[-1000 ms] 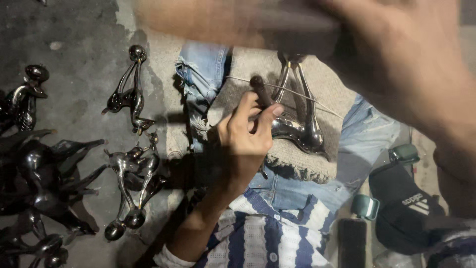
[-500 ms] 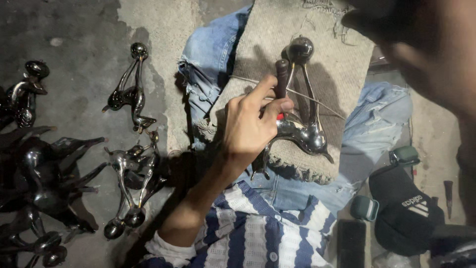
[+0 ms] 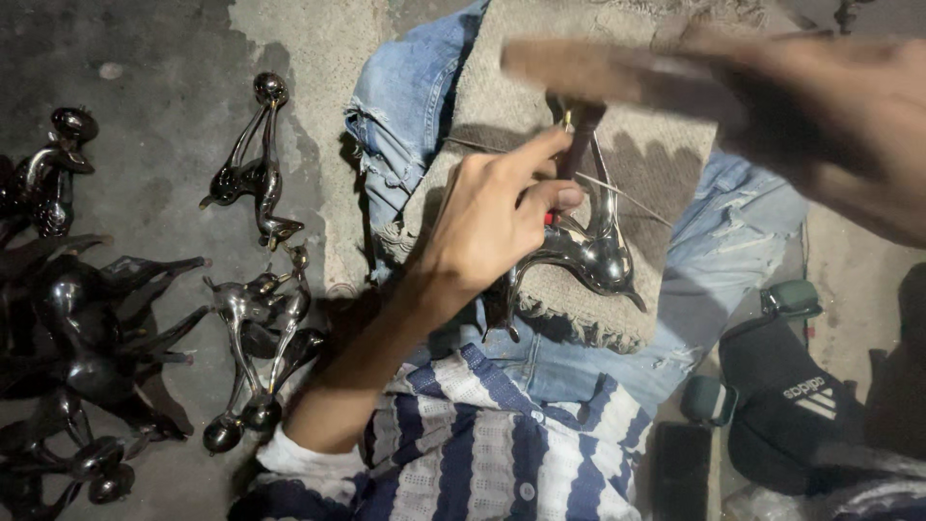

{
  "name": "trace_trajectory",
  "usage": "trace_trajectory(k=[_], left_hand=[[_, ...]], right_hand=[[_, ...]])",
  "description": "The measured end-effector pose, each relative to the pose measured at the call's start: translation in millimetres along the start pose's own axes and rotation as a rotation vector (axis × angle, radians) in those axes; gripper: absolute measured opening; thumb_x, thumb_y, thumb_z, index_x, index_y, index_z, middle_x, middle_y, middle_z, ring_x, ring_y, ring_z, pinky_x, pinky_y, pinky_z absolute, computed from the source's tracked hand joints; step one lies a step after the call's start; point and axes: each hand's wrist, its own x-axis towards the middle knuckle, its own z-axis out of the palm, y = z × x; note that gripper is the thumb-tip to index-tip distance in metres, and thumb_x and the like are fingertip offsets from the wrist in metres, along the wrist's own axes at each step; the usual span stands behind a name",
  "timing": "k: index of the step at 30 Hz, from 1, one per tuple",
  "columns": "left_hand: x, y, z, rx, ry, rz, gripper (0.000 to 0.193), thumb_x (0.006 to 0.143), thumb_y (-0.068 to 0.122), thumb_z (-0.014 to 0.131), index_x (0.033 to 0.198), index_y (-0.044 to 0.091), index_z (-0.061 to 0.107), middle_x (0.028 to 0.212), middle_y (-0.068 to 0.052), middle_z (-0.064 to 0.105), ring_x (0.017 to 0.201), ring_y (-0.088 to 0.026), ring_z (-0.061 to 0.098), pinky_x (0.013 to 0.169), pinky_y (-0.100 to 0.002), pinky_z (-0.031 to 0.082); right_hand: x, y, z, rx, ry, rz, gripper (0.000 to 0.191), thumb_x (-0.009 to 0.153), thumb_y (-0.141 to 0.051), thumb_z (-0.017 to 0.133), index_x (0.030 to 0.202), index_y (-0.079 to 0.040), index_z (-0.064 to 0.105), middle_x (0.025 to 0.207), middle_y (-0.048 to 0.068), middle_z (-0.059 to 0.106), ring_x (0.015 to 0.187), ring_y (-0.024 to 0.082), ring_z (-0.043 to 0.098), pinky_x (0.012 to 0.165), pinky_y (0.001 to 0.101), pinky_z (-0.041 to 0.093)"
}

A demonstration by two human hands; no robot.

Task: The person sits cross-legged on the floor and repeatedly hammers a small metal bird-shaped sculpture resting on a cloth on their lap. They rotate the piece to strike different areas and occasionally use a small red tool to adjust or mark the surface. Several similar finished sculptures are visible on the floor nearby.

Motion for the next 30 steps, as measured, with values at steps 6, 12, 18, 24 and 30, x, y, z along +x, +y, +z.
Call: trace_trajectory(k=[6,12,18,24,30], left_hand=[[14.2,-7.2,-2.6,-0.078,-0.13,0.072,0.037,0.099,-0.001,0.065,0.135,-0.002,0.058,0.1,-0.02,0.078,0.094,-0.021,0.082,0.061,-0.028,0.066],[22.1,-6.4,-4.4,-0.092,-0.275,-0.064,0.041,0.094,0.002,0.067,0.134,-0.001,0.058,0.097,-0.023,0.078,0.085,-0.023,0.083,0.065,-0.032,0.067],[23.2,-8.4,-7.6,-0.118,-0.296,0.033,0.041,0.095,0.0,0.064,0.135,-0.004,0.057,0.094,-0.022,0.078,0.093,-0.023,0.082,0.068,-0.032,0.068],[33.1,-22.5,0.1,-0.015,-0.371,0.183,0.04,0.095,-0.003,0.061,0.135,-0.003,0.059,0.098,-0.02,0.079,0.095,-0.022,0.082,0.074,-0.03,0.068],[47.3,-19.6,-1.3,0.016,-0.533,0.211,0.039,0.095,0.004,0.069,0.133,0.0,0.061,0.105,-0.018,0.078,0.099,-0.019,0.08,0.077,-0.031,0.065]], right_hand=[[-15.4,13.1,28.9,0.37,0.236,-0.192,0.073,0.087,0.001,0.065,0.155,-0.002,0.037,0.132,0.028,0.061,0.114,0.039,0.065,0.091,0.0447,0.054],[-33.2,19.2,47.1,0.246,0.291,-0.111,0.066,0.09,-0.003,0.073,0.149,-0.005,0.043,0.12,0.025,0.069,0.102,0.034,0.074,0.088,0.0437,0.06],[-52.4,5.4,65.4,0.627,0.378,0.277,0.055,0.103,-0.006,0.066,0.153,0.001,0.043,0.118,0.031,0.066,0.1,0.04,0.071,0.088,0.0456,0.06],[-84.0,-20.4,73.7,0.508,0.522,0.158,0.071,0.102,-0.003,0.073,0.158,-0.002,0.029,0.133,0.031,0.062,0.118,0.038,0.069,0.098,0.0413,0.058],[-93.4,-47.1,86.0,0.799,0.573,0.259,0.078,0.095,0.003,0.071,0.161,-0.002,0.03,0.13,0.028,0.055,0.113,0.029,0.061,0.1,0.0368,0.055]])
